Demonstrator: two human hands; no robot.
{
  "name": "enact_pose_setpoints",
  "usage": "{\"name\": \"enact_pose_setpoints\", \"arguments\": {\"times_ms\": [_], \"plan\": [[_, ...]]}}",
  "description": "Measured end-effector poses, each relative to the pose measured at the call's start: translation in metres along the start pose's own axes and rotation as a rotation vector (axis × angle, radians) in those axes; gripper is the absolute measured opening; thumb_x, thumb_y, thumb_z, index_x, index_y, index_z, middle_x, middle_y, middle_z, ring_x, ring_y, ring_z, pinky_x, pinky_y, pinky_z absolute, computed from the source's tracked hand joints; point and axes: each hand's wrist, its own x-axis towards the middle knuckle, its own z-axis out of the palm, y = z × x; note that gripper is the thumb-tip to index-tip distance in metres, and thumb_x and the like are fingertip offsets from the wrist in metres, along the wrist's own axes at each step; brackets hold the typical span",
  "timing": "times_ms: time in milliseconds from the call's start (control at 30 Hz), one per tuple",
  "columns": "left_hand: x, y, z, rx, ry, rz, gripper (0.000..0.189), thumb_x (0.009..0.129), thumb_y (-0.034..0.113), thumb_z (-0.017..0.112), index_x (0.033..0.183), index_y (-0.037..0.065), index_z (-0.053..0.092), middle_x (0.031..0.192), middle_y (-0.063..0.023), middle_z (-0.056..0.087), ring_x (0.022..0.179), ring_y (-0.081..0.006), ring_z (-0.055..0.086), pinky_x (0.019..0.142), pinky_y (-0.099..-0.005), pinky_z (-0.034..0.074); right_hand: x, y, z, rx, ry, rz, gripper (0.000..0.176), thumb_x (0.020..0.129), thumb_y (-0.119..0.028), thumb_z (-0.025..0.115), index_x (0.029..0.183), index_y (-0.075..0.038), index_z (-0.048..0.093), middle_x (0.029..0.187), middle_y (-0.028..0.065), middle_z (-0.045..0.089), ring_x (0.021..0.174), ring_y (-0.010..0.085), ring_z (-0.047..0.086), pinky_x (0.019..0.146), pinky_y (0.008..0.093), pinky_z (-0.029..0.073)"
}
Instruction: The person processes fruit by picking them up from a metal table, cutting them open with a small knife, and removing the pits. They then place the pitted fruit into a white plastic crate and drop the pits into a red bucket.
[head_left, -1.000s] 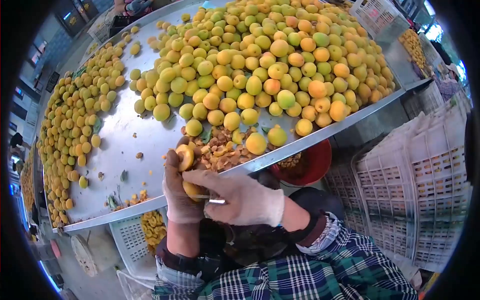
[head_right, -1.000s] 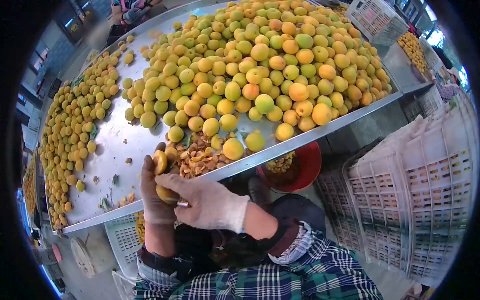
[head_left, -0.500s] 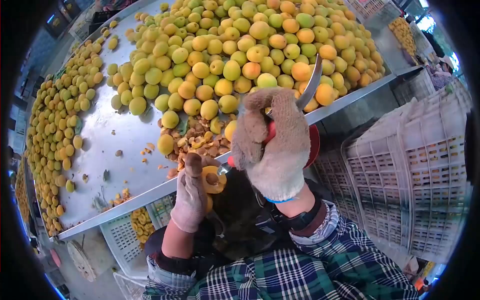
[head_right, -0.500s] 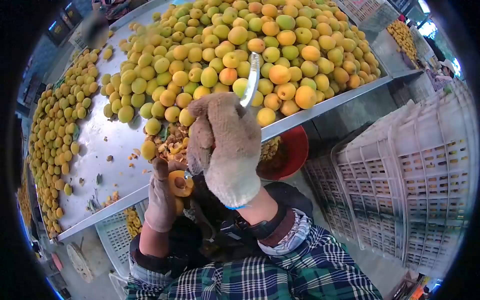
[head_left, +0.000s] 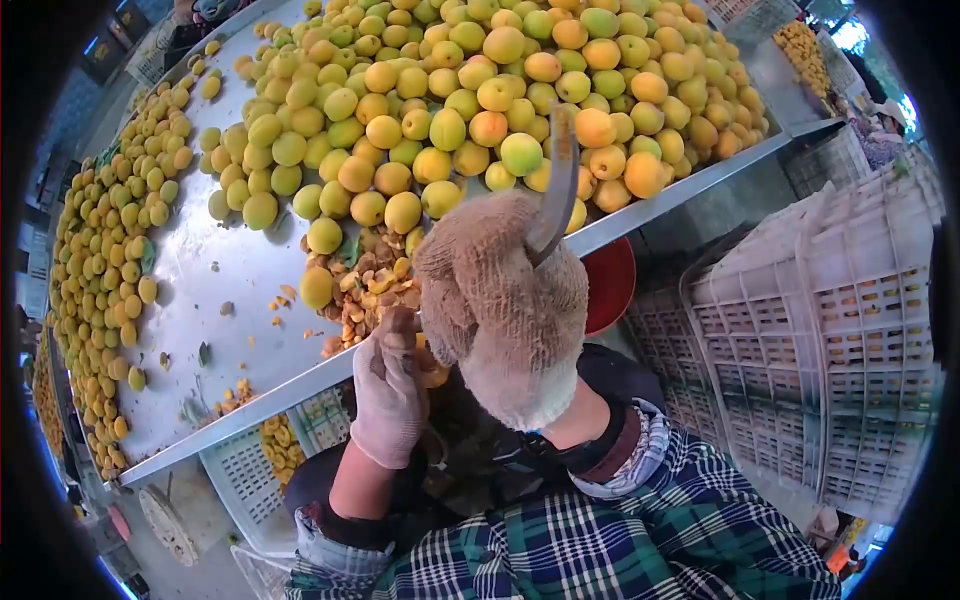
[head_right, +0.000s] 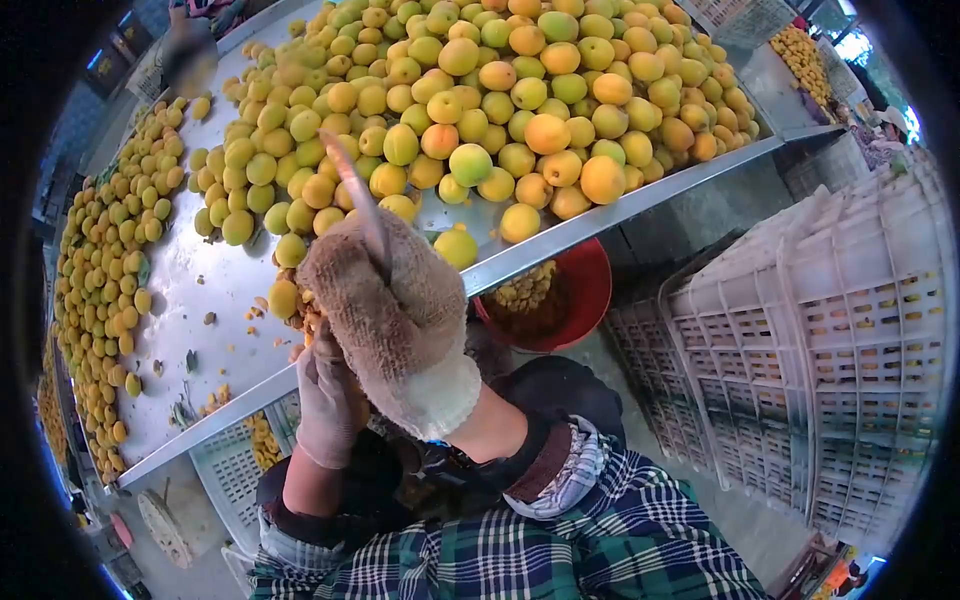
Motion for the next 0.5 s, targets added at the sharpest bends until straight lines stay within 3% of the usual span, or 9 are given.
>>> {"name": "enact_pose_setpoints", "arguments": {"times_ms": [33,100,167,233,300,400,500], "plan": [[0.000,-0.004,-0.001,0.022,0.010,0.049,0.045,0.104,0.034,0.043,0.118,-0.007,0.056,0.094,-0.0087,0.064,0.073,-0.0127,0.057,0.067,-0.0275,0.047,-0.004,-0.002,0.002,0.079,0.007,0.098,0.018,0.095,-0.014,0.061,0.107,-0.002,0.059,0.094,0.0041,0.062,0.080,0.0133,0.061,0.065,0.0271,0.051],[-0.001,-0.005,0.003,0.013,0.012,0.157,0.043,0.105,0.029,0.041,0.120,-0.008,0.055,0.101,-0.0103,0.064,0.074,-0.0128,0.057,0.068,-0.0280,0.048,-0.003,0.008,0.003,0.011,-0.018,-0.204,0.018,0.094,-0.012,0.061,0.108,-0.001,0.059,0.094,0.0045,0.062,0.082,0.0139,0.062,0.068,0.0266,0.052],[0.000,0.000,0.003,0.103,0.001,0.178,0.044,0.105,0.033,0.041,0.117,-0.007,0.056,0.094,-0.0077,0.063,0.070,-0.0109,0.055,0.063,-0.0263,0.046,0.003,0.018,0.002,-0.095,-0.026,-0.379,0.015,0.095,-0.013,0.060,0.105,-0.001,0.058,0.089,0.0035,0.060,0.078,0.0136,0.060,0.065,0.0263,0.050],[0.000,0.008,0.002,0.087,-0.017,0.087,0.047,0.104,0.037,0.041,0.113,-0.006,0.058,0.086,-0.0049,0.061,0.066,-0.0092,0.053,0.059,-0.0247,0.044,0.016,0.026,-0.005,-0.242,-0.015,-0.425,0.015,0.097,-0.018,0.058,0.096,-0.003,0.056,0.079,0.0010,0.056,0.066,0.0123,0.057,0.055,0.0263,0.046],[0.001,0.015,0.003,-0.009,-0.007,-0.077,0.055,0.102,0.049,0.041,0.100,-0.003,0.061,0.069,-0.0001,0.054,0.059,-0.0067,0.047,0.052,-0.0225,0.038,0.019,0.023,-0.005,-0.029,0.010,-0.219,0.024,0.099,-0.027,0.053,0.090,-0.005,0.054,0.070,-0.0015,0.050,0.055,0.0108,0.049,0.047,0.0259,0.039],[0.004,0.030,0.005,0.066,-0.011,-0.123,0.060,0.101,0.053,0.040,0.093,-0.001,0.062,0.066,-0.0002,0.053,0.057,-0.0064,0.045,0.051,-0.0221,0.035,0.021,0.007,0.002,0.819,0.063,0.484,0.042,0.102,-0.047,0.041,0.082,-0.011,0.050,0.058,-0.0052,0.035,0.043,0.0085,0.033,0.039,0.0248,0.025],[0.004,0.032,0.003,0.074,0.010,-0.164,0.062,0.100,0.056,0.040,0.089,0.000,0.062,0.065,-0.0006,0.053,0.055,-0.0062,0.043,0.050,-0.0219,0.033,0.023,0.011,0.002,0.909,0.092,0.557,0.037,0.101,-0.046,0.044,0.083,-0.015,0.053,0.058,-0.0061,0.035,0.043,0.0084,0.032,0.038,0.0252,0.024]]}}
